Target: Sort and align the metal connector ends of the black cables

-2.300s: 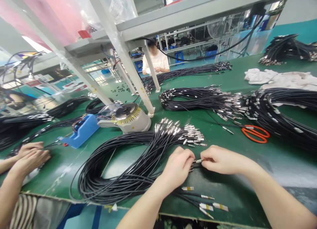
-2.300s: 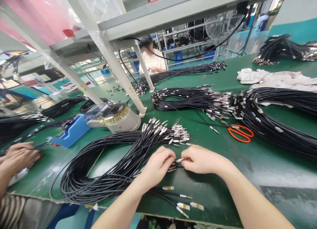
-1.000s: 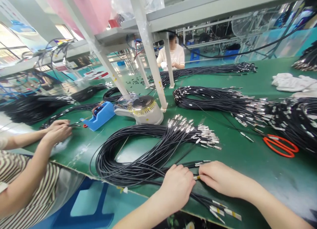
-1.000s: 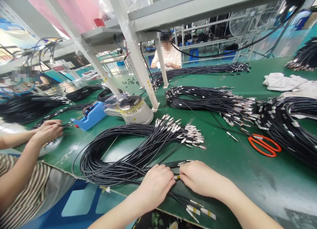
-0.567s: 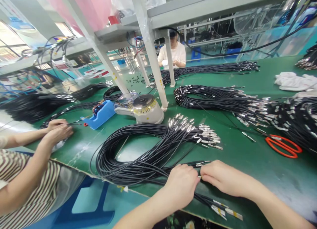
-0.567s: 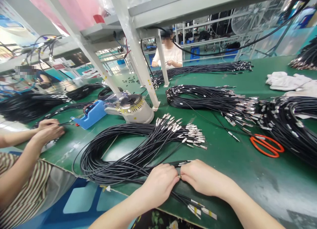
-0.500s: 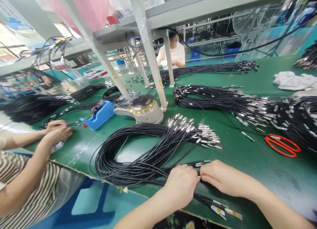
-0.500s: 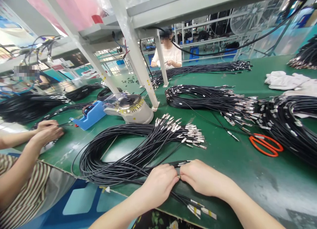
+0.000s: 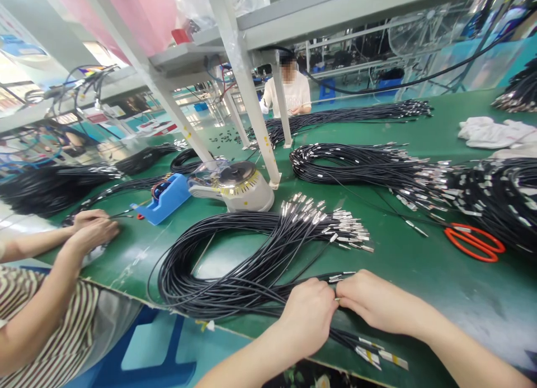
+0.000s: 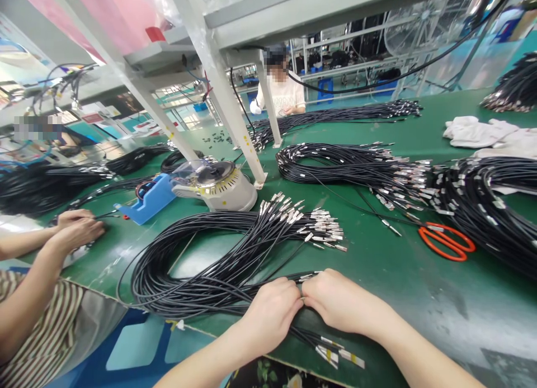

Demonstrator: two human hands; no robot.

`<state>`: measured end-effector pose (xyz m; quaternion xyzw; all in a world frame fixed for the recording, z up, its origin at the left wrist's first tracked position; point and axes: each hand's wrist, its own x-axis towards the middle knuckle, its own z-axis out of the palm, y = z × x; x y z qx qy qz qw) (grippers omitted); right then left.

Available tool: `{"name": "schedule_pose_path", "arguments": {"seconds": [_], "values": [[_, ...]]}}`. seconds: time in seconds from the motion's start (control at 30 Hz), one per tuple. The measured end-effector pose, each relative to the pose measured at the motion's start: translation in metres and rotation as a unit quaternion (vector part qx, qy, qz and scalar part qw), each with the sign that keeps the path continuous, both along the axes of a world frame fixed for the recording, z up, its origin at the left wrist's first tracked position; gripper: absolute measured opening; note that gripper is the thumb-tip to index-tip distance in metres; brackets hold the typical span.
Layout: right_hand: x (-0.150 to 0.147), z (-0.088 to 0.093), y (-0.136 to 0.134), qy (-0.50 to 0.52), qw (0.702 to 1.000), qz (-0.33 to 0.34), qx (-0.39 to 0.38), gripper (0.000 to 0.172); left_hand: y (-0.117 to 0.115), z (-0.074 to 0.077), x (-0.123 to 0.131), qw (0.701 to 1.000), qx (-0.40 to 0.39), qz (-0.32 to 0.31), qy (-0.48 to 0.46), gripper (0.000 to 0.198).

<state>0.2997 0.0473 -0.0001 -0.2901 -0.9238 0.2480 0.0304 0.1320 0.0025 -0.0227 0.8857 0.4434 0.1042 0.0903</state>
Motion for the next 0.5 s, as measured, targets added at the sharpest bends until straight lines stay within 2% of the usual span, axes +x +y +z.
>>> {"name": "schedule_pose_path", "arguments": {"seconds": [0.23, 0.37, 0.5], "values": [[-0.003, 0.0, -0.001, 0.0, 1.0, -0.01, -0.003, 0.029, -0.001, -0.006, -0.001, 1.0, -0.015, 0.013, -0.017, 0.028], [0.004, 0.007, 0.005, 0.023, 0.997, -0.015, -0.068, 0.025, 0.0, 0.001, -0.004, 0.997, -0.054, 0.017, -0.048, 0.027], [0.02, 0.024, 0.01, 0.039, 0.988, -0.101, -0.108, 0.016, 0.001, 0.012, -0.008, 0.986, -0.119, 0.053, -0.105, 0.03]]}}
